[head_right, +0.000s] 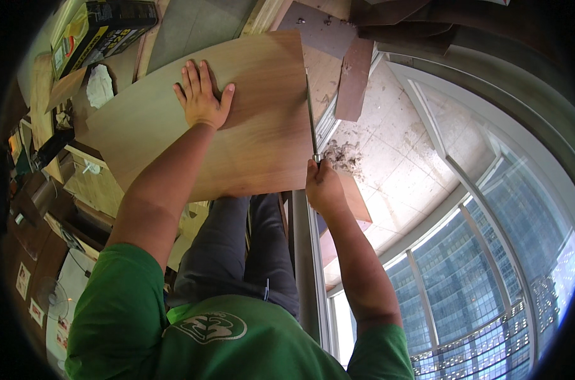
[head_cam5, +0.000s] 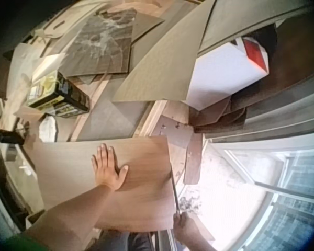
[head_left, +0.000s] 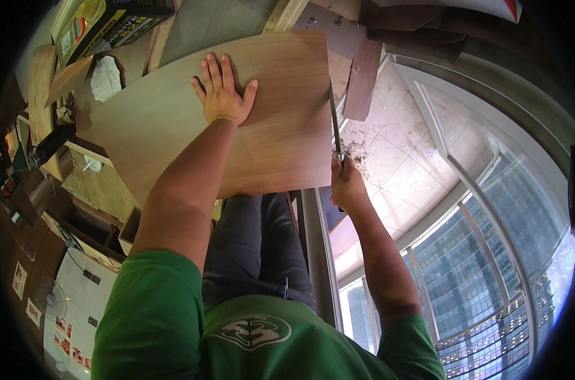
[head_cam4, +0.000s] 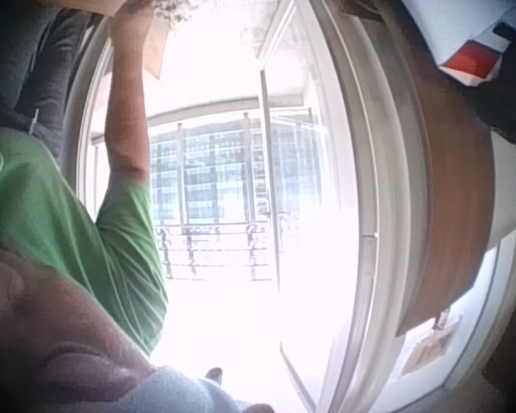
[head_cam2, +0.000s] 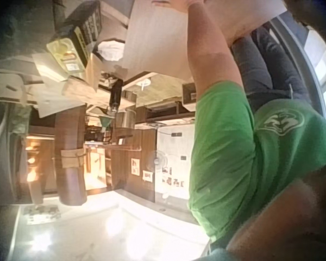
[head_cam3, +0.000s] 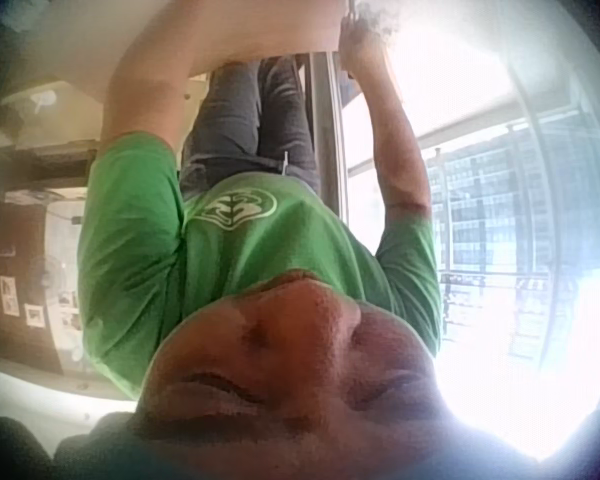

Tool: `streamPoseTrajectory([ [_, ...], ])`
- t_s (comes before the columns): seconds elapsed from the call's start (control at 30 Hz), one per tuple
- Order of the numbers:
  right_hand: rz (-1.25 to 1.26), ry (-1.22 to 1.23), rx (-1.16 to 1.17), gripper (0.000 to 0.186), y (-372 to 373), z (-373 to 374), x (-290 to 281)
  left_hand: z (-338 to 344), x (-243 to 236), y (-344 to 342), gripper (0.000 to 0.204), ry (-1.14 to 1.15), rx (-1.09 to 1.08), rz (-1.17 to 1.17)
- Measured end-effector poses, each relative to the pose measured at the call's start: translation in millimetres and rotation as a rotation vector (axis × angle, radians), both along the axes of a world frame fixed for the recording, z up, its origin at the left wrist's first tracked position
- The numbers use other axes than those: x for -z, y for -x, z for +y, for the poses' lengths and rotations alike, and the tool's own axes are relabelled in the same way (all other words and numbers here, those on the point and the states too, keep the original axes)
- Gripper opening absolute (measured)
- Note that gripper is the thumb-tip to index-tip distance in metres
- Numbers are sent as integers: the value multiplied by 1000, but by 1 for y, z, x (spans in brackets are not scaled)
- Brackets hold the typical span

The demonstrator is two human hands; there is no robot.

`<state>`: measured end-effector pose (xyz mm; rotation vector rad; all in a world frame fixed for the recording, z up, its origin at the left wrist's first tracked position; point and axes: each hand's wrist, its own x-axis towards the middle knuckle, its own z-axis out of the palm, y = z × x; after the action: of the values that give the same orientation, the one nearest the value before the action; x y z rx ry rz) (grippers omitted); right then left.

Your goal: The person uses a blade to shave the excess edge of a laminate sheet that is glued to a wooden board, moving the blade along the side and then picking up the board.

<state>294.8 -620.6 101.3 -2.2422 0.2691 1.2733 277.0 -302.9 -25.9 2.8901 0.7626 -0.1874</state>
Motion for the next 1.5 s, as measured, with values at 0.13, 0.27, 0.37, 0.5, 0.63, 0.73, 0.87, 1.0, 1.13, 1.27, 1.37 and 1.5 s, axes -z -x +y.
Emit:
streamPoseTrajectory([
  [0.13,63,54,-31,38,-12,3,16,-1,0,0,95,0,-4,8],
  [0.27,50,63,-59,41,-8,1,27,-1,-4,0,96,19,-9,22],
  [0.37,51,80,-97,44,-17,8,39,0,-4,-3,96,26,-16,5],
  [0.5,94,112,-86,47,-25,19,50,-2,0,-5,95,22,-12,-3],
  [0.63,285,79,89,44,-37,19,13,1,1,2,95,13,-9,-9],
  [0.73,279,-56,253,40,-17,-4,-12,0,-2,0,95,19,-7,-15],
  [0.87,344,-137,439,34,-15,-1,-43,1,2,1,95,8,1,-24],
  [1.0,388,-114,405,33,-29,12,-54,1,2,0,96,8,0,-35],
  [1.13,360,-8,133,47,-41,18,-20,1,6,0,97,11,14,-59],
  [1.27,392,-11,178,47,-54,24,-3,-1,5,1,97,12,16,-46],
  [1.37,385,-13,206,47,-58,20,-29,1,5,2,97,-5,26,-45],
  [1.5,410,-52,192,43,-59,22,-49,4,5,1,98,-14,23,-45],
])
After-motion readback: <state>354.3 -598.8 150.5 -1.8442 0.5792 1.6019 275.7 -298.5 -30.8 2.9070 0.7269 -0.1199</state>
